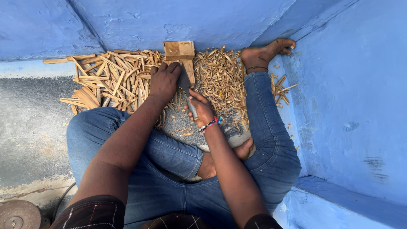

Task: The person uses a blade to shave thin strips and chips off pieces of wood while sitting on the floor, handling several small wooden sticks and larger blocks over a pile of wood shavings.

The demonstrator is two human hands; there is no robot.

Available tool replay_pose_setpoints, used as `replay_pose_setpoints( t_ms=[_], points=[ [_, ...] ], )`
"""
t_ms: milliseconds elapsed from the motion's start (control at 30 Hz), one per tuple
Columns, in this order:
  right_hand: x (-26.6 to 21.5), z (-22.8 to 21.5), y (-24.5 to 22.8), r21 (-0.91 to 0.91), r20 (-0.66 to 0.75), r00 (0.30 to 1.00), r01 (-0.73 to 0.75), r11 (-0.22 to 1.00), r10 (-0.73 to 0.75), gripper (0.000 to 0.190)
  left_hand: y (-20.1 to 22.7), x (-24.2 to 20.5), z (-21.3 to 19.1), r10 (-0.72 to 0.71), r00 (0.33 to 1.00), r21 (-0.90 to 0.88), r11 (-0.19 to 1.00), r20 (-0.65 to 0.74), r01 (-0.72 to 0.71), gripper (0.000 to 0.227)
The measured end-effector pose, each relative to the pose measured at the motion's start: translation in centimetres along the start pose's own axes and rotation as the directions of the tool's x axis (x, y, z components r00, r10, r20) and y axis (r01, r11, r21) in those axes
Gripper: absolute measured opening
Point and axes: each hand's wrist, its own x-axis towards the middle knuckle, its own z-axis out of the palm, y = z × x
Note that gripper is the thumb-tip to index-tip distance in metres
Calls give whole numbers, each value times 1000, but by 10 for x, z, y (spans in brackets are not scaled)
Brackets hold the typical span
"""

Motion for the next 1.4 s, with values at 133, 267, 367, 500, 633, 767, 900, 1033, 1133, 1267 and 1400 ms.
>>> replay_pose_setpoints(
  t_ms=[133, 267, 367, 500, 633, 767, 900, 1033, 1133, 1267, 1400],
  points=[
    [9, 8, -1, 10, -22, 1000, 3, 1000, -3, 46, 2, -4, -7, 16, 1000, -12, 1000, -8, -16, 37],
    [3, 7, -4, -3, -2, 1000, -1, 1000, 1, 46, 3, -16, -13, 43, 996, -122, 991, -78, -52, 34],
    [-5, 8, -2, -4, -13, 992, 125, 992, -125, 46, -5, -18, -12, -43, 975, -347, 937, -217, -36, 37],
    [-21, 23, 21, -80, -126, 856, 494, 865, -501, 50, -13, -17, -11, -177, 927, -415, 909, -329, 27, 39],
    [-30, 19, 32, -122, -227, 876, 408, 905, -426, 45, -5, -3, -13, -54, 965, -382, 923, -258, -51, 33],
    [-24, 16, 47, -231, -270, 906, 267, 936, -325, 47, 3, 0, -6, -61, 990, -311, 950, -127, 19, 26],
    [-18, 12, 58, -233, -243, 910, 282, 931, -337, 47, 0, -2, 4, -184, 982, -354, 922, -50, 155, 14],
    [-11, 13, 59, -270, -246, 911, 265, 926, -332, 50, -3, -10, 3, -241, 961, -450, 879, -133, 158, 28],
    [-13, 10, 60, -294, -243, 913, 252, 922, -327, 51, 5, -17, -10, -174, 965, -560, 828, -195, 37, 25],
    [-14, 12, 58, -341, -219, 917, 249, 907, -334, 52, 20, -24, -37, -72, 952, -652, 744, -296, -146, 24],
    [-14, 9, 57, -354, -202, 928, 228, 907, -312, 54, 30, -34, -55, 42, 952, -631, 741, -302, -232, 31]
  ],
)
